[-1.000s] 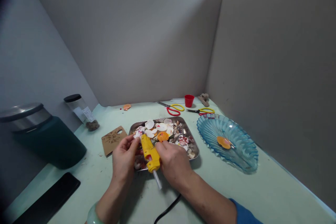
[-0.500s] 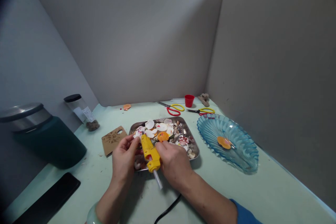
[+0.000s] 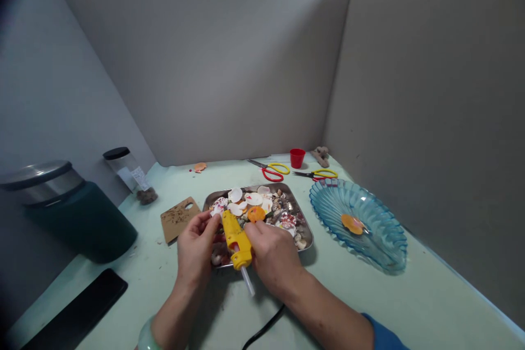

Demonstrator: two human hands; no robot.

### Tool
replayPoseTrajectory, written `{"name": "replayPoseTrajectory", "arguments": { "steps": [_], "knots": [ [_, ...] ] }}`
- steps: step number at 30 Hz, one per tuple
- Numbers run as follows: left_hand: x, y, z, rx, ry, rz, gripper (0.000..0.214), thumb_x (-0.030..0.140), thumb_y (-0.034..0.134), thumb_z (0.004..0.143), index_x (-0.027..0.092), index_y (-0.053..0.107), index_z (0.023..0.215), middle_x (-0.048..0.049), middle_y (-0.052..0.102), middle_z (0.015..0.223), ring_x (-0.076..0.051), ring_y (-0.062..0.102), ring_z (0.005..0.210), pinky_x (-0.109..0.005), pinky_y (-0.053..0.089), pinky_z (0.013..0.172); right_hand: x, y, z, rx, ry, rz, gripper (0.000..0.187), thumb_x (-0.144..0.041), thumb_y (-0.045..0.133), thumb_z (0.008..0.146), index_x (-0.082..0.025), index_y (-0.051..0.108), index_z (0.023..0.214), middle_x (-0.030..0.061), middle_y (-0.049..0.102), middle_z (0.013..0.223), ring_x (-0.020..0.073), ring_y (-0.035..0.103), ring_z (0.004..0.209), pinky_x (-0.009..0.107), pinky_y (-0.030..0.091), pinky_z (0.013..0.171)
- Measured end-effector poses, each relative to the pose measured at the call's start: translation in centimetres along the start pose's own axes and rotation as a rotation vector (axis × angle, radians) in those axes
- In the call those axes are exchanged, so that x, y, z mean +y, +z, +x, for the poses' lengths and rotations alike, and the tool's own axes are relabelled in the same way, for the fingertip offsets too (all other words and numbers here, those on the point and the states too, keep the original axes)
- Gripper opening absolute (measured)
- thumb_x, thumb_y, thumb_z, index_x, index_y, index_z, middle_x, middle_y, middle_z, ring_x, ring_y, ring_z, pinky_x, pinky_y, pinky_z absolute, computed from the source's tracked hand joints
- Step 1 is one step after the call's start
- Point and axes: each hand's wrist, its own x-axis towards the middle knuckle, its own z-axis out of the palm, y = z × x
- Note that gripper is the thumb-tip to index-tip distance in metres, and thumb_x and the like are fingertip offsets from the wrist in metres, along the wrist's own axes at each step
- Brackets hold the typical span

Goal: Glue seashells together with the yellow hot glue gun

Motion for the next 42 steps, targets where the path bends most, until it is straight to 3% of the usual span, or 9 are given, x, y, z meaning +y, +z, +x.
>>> {"name": "replayPoseTrajectory", "arguments": {
  "steps": [42],
  "knots": [
    [-0.09,-0.11,0.27,-0.022,-0.03,-0.017,0.042,0.038,0.077,0.063,0.012,0.062,0.092,-0.002,0.066,0.073,-0.012,0.059,0.047,-0.025,0.05,0.047,0.04,0.29,-0.08,-0.016,0.025,-0.02,0.012,-0.024,0.06,0.089,-0.019,0.058,0.079,0.0001,0.061,0.071,0.0162,0.058,0.06,0.029,0.03,0.056]
  ]
}}
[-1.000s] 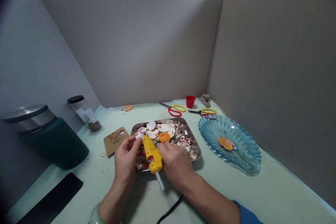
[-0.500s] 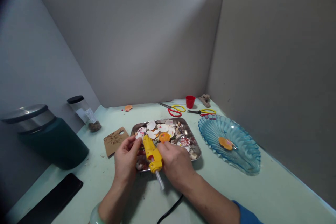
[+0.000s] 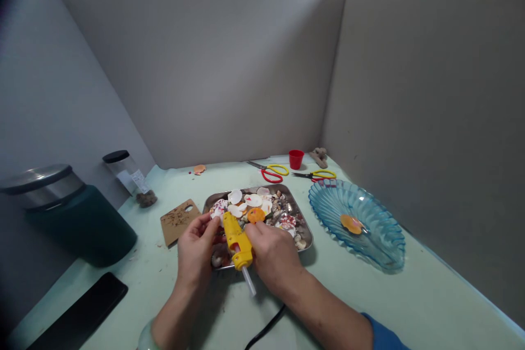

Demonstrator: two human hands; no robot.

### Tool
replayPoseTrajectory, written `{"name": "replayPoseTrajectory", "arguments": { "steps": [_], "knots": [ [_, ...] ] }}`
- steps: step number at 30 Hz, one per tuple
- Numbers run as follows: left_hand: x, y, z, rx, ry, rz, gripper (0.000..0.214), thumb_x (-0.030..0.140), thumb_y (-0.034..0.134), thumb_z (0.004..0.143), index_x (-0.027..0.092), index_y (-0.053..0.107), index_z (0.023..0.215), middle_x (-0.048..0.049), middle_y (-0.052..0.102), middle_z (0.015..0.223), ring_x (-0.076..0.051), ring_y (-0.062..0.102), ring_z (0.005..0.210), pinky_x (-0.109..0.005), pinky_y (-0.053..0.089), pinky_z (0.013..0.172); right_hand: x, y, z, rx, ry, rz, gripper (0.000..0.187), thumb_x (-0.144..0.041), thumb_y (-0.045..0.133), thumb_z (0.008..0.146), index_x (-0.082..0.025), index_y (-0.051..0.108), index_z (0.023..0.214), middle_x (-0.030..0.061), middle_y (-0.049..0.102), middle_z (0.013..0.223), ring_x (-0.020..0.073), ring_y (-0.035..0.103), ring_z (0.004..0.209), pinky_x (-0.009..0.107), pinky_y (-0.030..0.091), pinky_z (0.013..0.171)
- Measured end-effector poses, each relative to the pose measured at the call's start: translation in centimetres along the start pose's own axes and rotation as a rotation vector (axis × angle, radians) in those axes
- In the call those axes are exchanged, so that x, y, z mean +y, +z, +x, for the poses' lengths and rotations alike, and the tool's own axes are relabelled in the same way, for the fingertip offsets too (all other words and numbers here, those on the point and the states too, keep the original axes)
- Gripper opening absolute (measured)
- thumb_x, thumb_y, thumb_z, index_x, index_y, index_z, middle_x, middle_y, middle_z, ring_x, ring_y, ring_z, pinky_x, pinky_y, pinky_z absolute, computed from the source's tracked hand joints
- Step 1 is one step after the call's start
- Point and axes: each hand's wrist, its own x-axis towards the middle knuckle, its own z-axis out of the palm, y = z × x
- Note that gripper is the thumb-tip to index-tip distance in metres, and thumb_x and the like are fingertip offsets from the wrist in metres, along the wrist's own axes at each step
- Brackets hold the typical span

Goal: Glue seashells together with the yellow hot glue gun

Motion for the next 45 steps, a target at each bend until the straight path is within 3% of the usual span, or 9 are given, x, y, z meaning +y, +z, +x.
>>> {"name": "replayPoseTrajectory", "arguments": {
  "steps": [7,15,45],
  "knots": [
    [-0.08,-0.07,-0.07,0.01,-0.001,0.023,0.042,0.04,0.075,0.065,0.013,0.061,0.094,-0.0017,0.066,0.076,-0.012,0.06,0.049,-0.023,0.049,0.045,0.07,-0.31,0.03,0.008,-0.02,0.001,0.019,-0.031,0.059,0.091,-0.019,0.058,0.076,0.0003,0.06,0.07,0.016,0.057,0.059,0.028,0.03,0.056],
    [-0.15,-0.02,-0.27,0.007,0.021,0.02,0.042,0.039,0.077,0.061,0.012,0.063,0.09,-0.0025,0.067,0.075,-0.012,0.059,0.052,-0.024,0.05,0.047,-0.01,-0.11,-0.01,-0.004,0.008,-0.001,0.01,-0.02,0.062,0.086,-0.019,0.058,0.077,0.0002,0.061,0.069,0.0156,0.057,0.058,0.028,0.029,0.055],
    [-0.39,0.02,0.08,0.045,0.062,0.04,0.04,0.039,0.075,0.066,0.013,0.063,0.094,-0.0038,0.068,0.08,-0.011,0.06,0.047,-0.024,0.049,0.044,-0.39,-0.54,0.03,-0.007,0.005,0.03,0.013,-0.024,0.063,0.087,-0.018,0.057,0.077,0.0007,0.062,0.07,0.0158,0.057,0.059,0.028,0.029,0.055]
  ]
}}
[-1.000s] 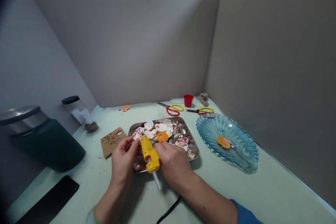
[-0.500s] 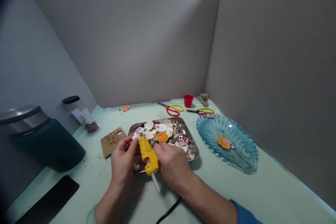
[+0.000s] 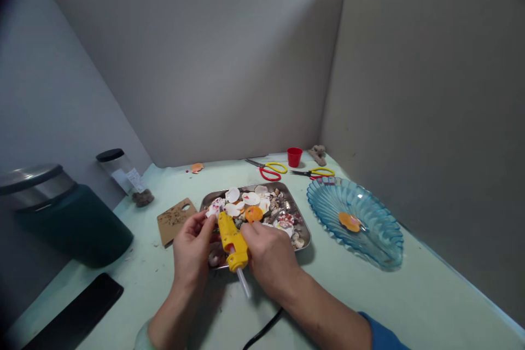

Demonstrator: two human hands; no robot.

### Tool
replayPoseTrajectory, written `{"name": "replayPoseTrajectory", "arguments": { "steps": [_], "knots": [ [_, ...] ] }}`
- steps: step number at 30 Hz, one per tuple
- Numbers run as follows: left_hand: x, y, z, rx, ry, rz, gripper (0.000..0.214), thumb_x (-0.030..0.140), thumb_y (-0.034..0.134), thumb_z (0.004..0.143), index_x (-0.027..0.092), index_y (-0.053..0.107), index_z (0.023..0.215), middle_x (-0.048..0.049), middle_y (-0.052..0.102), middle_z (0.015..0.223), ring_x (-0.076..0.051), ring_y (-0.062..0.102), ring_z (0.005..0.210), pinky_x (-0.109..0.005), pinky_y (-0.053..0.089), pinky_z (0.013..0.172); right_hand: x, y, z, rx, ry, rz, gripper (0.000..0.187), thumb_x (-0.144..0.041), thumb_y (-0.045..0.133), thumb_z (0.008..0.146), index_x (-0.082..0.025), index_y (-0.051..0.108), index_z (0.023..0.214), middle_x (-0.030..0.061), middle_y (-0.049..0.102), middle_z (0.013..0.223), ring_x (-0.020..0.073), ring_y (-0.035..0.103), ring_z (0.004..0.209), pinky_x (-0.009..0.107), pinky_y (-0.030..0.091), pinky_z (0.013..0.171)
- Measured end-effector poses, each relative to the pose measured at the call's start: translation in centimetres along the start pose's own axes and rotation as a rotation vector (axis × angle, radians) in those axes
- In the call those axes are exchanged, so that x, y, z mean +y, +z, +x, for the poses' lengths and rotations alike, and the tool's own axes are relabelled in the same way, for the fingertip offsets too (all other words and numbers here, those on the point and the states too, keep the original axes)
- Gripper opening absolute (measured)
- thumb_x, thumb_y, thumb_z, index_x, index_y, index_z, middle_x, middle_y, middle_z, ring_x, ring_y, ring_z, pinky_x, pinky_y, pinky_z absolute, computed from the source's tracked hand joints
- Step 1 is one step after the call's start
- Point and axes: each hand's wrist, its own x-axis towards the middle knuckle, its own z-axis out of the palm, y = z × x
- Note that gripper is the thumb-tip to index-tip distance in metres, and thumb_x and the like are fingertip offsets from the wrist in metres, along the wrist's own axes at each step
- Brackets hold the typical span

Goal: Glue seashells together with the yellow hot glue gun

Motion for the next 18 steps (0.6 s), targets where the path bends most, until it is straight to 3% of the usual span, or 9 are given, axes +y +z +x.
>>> {"name": "replayPoseTrajectory", "arguments": {
  "steps": [18],
  "knots": [
    [0.02,0.15,-0.11,-0.015,-0.036,0.016,0.037,0.039,0.075,0.066,0.014,0.061,0.091,-0.0015,0.067,0.073,-0.013,0.061,0.049,-0.025,0.051,0.047,0.26,0.34,0.2,-0.028,0.045,-0.015,0.006,-0.018,0.061,0.085,-0.019,0.058,0.079,0.0007,0.064,0.072,0.0166,0.059,0.061,0.028,0.029,0.055]
  ]
}}
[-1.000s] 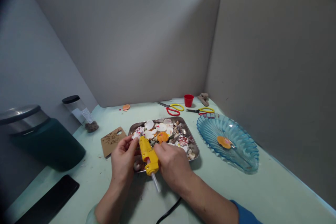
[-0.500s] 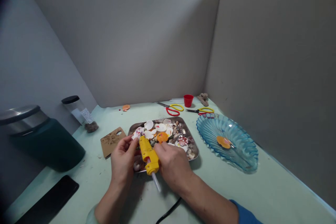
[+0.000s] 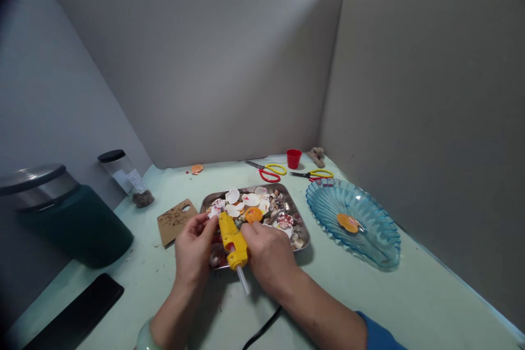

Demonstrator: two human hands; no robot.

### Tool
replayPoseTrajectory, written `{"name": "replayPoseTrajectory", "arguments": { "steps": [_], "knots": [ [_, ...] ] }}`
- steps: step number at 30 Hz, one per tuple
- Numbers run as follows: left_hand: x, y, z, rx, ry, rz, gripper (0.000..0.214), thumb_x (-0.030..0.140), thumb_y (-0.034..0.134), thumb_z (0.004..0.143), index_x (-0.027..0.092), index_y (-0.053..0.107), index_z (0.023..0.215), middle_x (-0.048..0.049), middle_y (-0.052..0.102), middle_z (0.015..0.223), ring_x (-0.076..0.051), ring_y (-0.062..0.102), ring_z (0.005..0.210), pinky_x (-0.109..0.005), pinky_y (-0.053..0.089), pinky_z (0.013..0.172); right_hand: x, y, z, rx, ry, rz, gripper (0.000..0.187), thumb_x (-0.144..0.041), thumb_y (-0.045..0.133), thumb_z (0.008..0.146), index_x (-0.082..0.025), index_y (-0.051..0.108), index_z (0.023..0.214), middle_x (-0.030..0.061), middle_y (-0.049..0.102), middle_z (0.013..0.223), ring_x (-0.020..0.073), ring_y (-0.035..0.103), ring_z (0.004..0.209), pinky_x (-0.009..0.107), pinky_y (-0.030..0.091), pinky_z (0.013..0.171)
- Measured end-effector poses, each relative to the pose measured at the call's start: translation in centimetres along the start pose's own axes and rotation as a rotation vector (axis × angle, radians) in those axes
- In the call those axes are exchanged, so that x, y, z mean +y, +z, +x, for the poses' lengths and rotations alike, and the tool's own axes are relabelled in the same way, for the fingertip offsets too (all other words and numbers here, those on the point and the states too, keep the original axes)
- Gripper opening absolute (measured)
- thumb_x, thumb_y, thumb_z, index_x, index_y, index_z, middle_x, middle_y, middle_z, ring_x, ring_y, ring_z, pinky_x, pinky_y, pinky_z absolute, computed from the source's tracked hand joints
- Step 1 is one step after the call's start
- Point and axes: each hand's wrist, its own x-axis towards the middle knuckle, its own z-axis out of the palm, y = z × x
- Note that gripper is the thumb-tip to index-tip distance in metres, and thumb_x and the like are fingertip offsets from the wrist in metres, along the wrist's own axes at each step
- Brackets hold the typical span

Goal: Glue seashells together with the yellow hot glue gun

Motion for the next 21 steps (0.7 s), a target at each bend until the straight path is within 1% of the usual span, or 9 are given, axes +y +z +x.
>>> {"name": "replayPoseTrajectory", "arguments": {
  "steps": [1,3,5,8,11,16,21],
  "knots": [
    [0.01,-0.02,-0.02,0.002,0.007,0.002,0.037,0.038,0.075,0.066,0.014,0.062,0.091,-0.0014,0.067,0.073,-0.013,0.062,0.049,-0.025,0.051,0.047,0.11,0.0,0.01,-0.003,0.016,0.006,0.005,-0.016,0.061,0.083,-0.019,0.059,0.081,0.0009,0.064,0.073,0.0167,0.06,0.062,0.028,0.03,0.056],
    [0.07,-0.05,-0.05,0.011,0.02,0.0,0.037,0.037,0.075,0.066,0.013,0.062,0.091,-0.0013,0.066,0.073,-0.013,0.061,0.048,-0.026,0.052,0.048,0.35,-0.01,0.01,-0.007,0.033,0.016,0.008,-0.012,0.062,0.079,-0.019,0.059,0.083,0.0014,0.065,0.075,0.0169,0.061,0.064,0.027,0.03,0.056],
    [0.18,-0.05,-0.08,0.021,0.019,-0.013,0.037,0.036,0.075,0.066,0.013,0.062,0.092,-0.0013,0.066,0.073,-0.012,0.061,0.047,-0.026,0.052,0.048,0.52,-0.03,-0.05,0.005,0.029,0.014,0.009,-0.012,0.063,0.078,-0.019,0.059,0.082,0.0018,0.066,0.075,0.0169,0.061,0.064,0.027,0.03,0.056],
    [0.33,-0.01,-0.1,0.03,0.01,-0.015,0.038,0.036,0.075,0.066,0.013,0.062,0.093,-0.0008,0.066,0.073,-0.012,0.061,0.046,-0.025,0.051,0.047,0.49,-0.07,-0.16,0.035,0.012,0.013,0.006,-0.013,0.061,0.081,-0.018,0.058,0.079,0.0016,0.064,0.072,0.016,0.058,0.061,0.028,0.029,0.055],
    [0.34,0.01,-0.11,0.033,0.013,-0.005,0.039,0.038,0.075,0.065,0.013,0.062,0.092,-0.0013,0.066,0.075,-0.012,0.061,0.047,-0.026,0.051,0.047,0.25,-0.17,-0.21,0.041,-0.028,0.014,0.007,-0.016,0.06,0.083,-0.019,0.058,0.077,0.0008,0.062,0.07,0.0155,0.057,0.059,0.028,0.029,0.055],
    [0.23,-0.03,-0.16,0.036,0.019,-0.021,0.04,0.04,0.074,0.067,0.014,0.061,0.094,-0.0021,0.067,0.076,-0.012,0.061,0.049,-0.024,0.05,0.047,-0.16,-0.44,-0.26,0.028,-0.067,0.012,0.014,-0.027,0.059,0.089,-0.019,0.058,0.077,0.001,0.061,0.07,0.016,0.057,0.06,0.029,0.03,0.056],
    [0.57,-0.04,-0.35,0.054,0.035,-0.023,0.041,0.041,0.075,0.065,0.014,0.062,0.093,-0.0028,0.068,0.08,-0.01,0.06,0.047,-0.023,0.049,0.046,-0.26,-0.45,-0.28,-0.003,-0.049,0.003,0.011,-0.024,0.062,0.087,-0.019,0.058,0.079,0.0012,0.063,0.072,0.0164,0.058,0.062,0.028,0.03,0.056]
  ]
}}
